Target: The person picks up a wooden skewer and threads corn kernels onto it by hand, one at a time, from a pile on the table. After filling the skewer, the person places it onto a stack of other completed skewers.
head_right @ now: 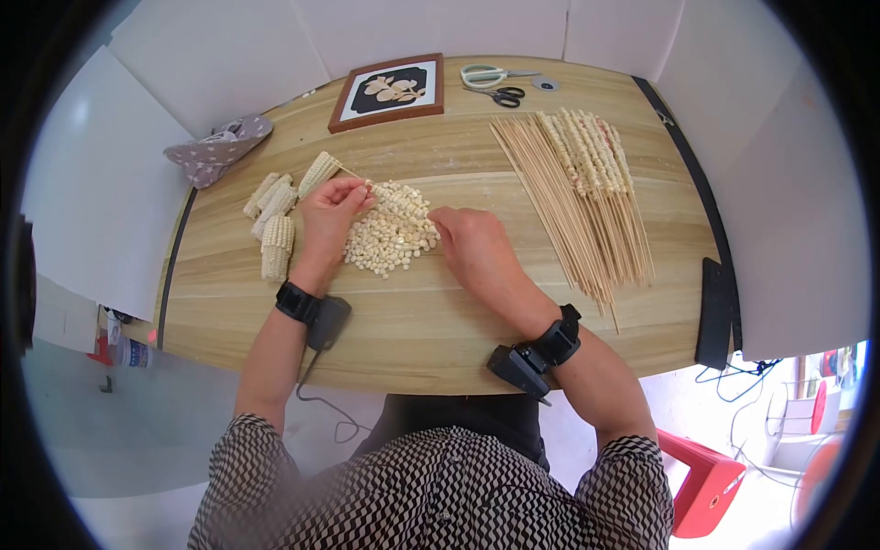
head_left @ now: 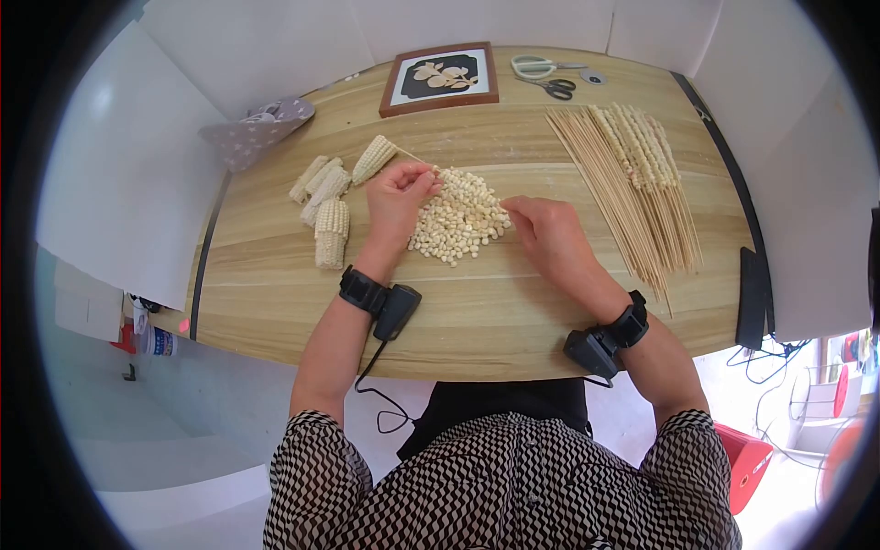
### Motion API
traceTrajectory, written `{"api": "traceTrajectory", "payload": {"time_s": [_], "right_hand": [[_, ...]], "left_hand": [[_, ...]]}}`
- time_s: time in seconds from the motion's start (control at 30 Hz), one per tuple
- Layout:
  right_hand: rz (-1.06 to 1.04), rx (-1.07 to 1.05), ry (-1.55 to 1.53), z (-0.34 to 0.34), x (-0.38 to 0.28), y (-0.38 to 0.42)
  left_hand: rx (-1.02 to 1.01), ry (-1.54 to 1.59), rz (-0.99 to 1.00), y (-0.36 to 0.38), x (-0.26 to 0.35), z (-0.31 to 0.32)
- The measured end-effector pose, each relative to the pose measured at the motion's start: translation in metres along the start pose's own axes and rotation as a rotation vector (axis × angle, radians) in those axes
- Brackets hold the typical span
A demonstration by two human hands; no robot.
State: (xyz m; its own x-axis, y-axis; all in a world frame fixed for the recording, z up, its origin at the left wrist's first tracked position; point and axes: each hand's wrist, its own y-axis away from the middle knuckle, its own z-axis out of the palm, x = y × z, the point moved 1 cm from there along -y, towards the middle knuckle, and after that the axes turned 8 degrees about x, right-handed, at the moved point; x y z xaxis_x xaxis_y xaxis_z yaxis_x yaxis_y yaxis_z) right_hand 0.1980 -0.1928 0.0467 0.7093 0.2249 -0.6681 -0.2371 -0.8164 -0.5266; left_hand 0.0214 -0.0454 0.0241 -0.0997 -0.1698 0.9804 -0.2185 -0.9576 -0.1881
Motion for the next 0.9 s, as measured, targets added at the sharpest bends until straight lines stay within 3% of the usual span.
{"api": "traceTrajectory", "payload": {"time_s": [0.27, 0.47, 0.53, 0.73, 0.87, 0.9], "right_hand": [[0.003, 0.014, 0.014, 0.002, 0.002, 0.0], [0.006, 0.033, 0.033, 0.002, 0.004, -0.001], [0.009, 0.033, 0.034, 0.003, 0.005, -0.001], [-0.011, 0.056, -0.001, 0.004, 0.007, 0.0], [-0.005, 0.036, 0.016, 0.002, 0.005, -0.001], [0.016, 0.017, 0.035, 0.002, 0.004, -0.001]], "left_hand": [[-0.038, 0.006, 0.004, 0.003, 0.0, 0.006], [0.102, -0.296, 0.249, -0.012, 0.0, -0.014], [-0.019, -0.668, 0.398, -0.01, 0.007, -0.016], [-0.252, -0.895, 0.476, -0.018, -0.001, -0.016], [-0.27, -0.871, 0.478, -0.02, -0.003, -0.015], [-0.222, -0.793, 0.371, -0.018, -0.004, -0.014]]}}
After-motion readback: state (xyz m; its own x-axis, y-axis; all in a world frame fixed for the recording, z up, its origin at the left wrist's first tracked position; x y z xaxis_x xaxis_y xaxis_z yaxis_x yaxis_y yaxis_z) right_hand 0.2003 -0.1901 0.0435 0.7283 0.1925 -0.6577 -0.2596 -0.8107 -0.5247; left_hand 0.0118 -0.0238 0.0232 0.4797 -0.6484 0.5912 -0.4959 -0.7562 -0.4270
